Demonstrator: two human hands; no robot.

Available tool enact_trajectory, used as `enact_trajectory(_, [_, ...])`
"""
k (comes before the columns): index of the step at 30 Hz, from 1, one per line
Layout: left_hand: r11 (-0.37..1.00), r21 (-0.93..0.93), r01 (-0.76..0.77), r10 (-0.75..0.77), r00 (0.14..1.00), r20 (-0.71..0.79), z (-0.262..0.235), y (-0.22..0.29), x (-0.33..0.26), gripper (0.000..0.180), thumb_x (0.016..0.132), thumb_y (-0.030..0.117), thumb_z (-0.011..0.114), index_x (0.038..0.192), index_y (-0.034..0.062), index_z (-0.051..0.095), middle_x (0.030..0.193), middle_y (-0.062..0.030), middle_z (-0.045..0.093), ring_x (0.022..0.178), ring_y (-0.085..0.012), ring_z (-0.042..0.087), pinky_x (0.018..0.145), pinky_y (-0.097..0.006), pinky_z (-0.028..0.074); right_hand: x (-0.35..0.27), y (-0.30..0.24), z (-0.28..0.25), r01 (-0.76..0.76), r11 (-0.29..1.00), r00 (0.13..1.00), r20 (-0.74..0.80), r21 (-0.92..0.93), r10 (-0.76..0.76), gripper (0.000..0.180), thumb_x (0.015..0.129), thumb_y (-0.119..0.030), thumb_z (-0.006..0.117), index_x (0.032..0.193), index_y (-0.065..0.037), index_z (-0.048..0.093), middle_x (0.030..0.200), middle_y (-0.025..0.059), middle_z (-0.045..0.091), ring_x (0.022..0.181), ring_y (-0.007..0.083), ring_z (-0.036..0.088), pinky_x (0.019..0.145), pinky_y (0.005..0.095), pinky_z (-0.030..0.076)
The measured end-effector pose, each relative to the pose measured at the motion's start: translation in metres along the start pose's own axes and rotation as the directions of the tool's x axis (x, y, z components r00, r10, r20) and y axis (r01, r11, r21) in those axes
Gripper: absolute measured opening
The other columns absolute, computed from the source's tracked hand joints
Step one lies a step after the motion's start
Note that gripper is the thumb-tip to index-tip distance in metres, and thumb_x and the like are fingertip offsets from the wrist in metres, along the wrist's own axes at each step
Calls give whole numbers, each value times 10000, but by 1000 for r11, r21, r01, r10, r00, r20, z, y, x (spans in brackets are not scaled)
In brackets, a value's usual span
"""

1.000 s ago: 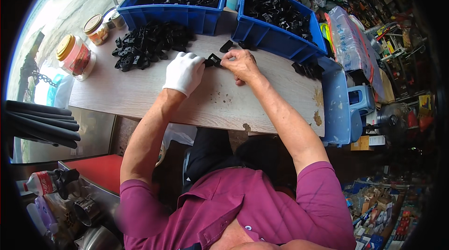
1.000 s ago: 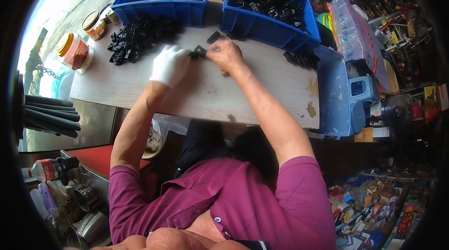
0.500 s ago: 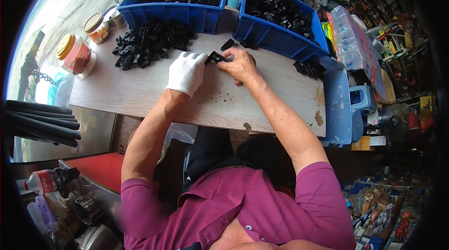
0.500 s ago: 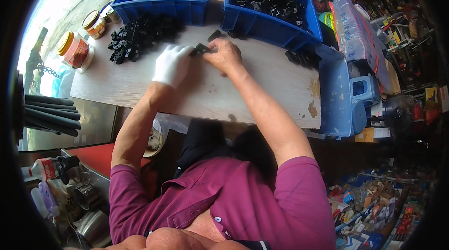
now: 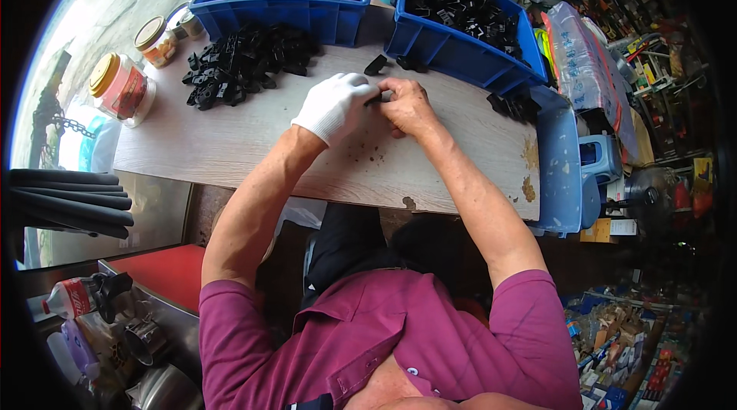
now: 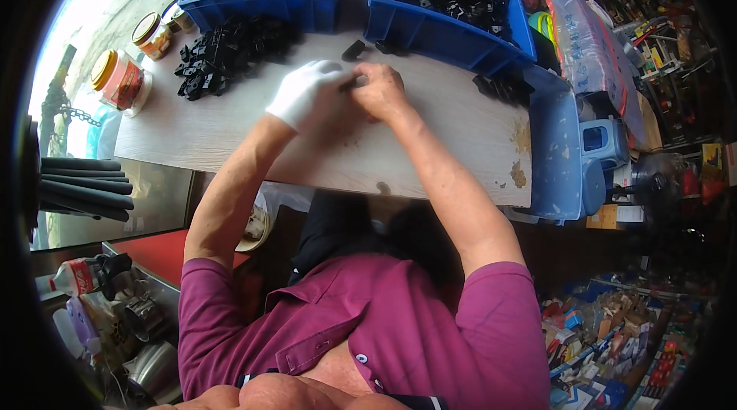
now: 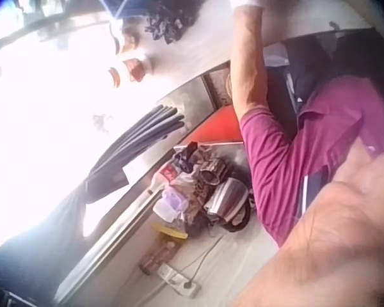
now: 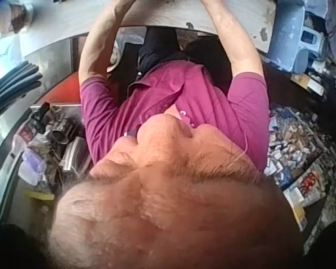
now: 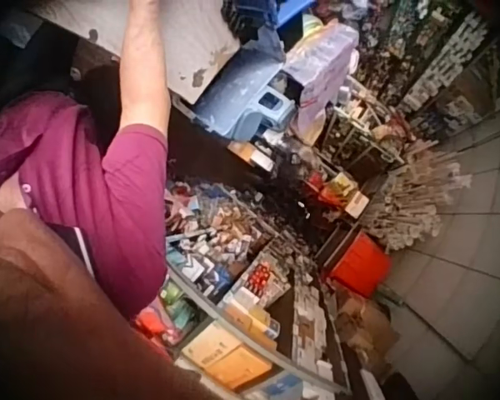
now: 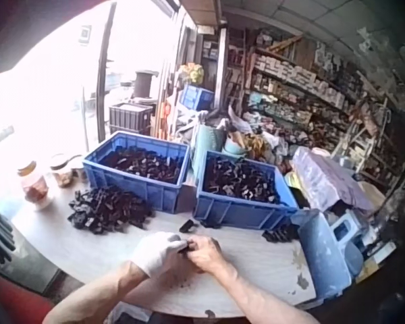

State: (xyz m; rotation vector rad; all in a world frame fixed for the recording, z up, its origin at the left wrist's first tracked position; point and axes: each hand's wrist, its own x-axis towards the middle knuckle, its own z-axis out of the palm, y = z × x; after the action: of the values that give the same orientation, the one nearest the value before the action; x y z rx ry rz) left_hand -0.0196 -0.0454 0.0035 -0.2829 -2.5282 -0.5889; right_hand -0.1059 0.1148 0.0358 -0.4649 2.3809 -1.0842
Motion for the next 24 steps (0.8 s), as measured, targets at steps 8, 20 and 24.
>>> enact_trajectory(8, [987, -26, -161, 161, 987, -19, -10, 5, -13, 358, 855, 18, 631, 1208, 53, 685, 1070, -157, 704, 1002, -359, 672, 878, -442, 540, -4, 3, 0, 41, 997, 999, 11, 60, -42, 311, 804, -54, 712, 1114, -67, 737, 629, -25, 568, 503, 90, 570, 434, 290, 540])
enact_trajectory(20, [989, 41, -141, 144, 987, -66, -7, 21, -24, 279, 836, 59, 649, 1112, 87, 669, 1030, -101, 697, 988, -321, 659, 876, -440, 522, -18, 2, -5, -36, 999, 998, 54, -21, 37, 383, 788, -91, 727, 1171, -91, 739, 785, 93, 707, 572, 191, 675, 523, 323, 600])
enact_trajectory(24, [983, 171, 62, 2, 937, -349, -9, -4, -24, 256, 840, 73, 646, 1093, 92, 678, 1077, -112, 701, 955, -354, 663, 797, -451, 551, -36, 14, -13, -30, 978, 999, 37, 208, 22, 398, 809, -120, 797, 1166, 5, 673, 628, 12, 584, 455, 104, 547, 411, 287, 510])
